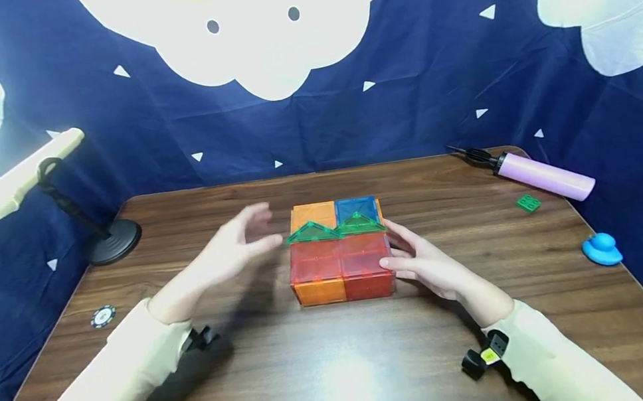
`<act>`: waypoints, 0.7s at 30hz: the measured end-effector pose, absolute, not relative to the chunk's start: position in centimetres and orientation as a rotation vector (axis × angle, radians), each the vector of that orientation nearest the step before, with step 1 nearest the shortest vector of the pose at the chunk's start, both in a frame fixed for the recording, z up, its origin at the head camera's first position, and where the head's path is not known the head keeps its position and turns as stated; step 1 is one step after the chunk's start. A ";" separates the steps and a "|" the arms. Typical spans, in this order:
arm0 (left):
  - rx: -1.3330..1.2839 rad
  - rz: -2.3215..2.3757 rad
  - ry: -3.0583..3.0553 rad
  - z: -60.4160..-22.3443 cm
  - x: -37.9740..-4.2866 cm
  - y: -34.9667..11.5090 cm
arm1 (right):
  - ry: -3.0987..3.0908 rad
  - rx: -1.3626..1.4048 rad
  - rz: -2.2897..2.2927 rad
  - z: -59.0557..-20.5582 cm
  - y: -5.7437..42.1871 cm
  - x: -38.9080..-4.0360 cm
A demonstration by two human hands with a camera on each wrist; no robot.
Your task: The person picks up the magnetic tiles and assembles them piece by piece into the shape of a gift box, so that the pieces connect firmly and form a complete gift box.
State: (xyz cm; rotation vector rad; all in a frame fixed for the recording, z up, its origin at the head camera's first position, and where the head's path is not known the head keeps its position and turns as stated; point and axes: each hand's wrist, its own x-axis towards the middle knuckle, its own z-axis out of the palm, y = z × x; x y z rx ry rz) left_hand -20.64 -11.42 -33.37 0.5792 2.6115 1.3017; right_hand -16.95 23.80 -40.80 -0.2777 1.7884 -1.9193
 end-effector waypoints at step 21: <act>0.315 1.623 1.891 -39.5 -21.0 -12.8 | 1.707 -0.269 -1.973 -41.5 22.0 -20.3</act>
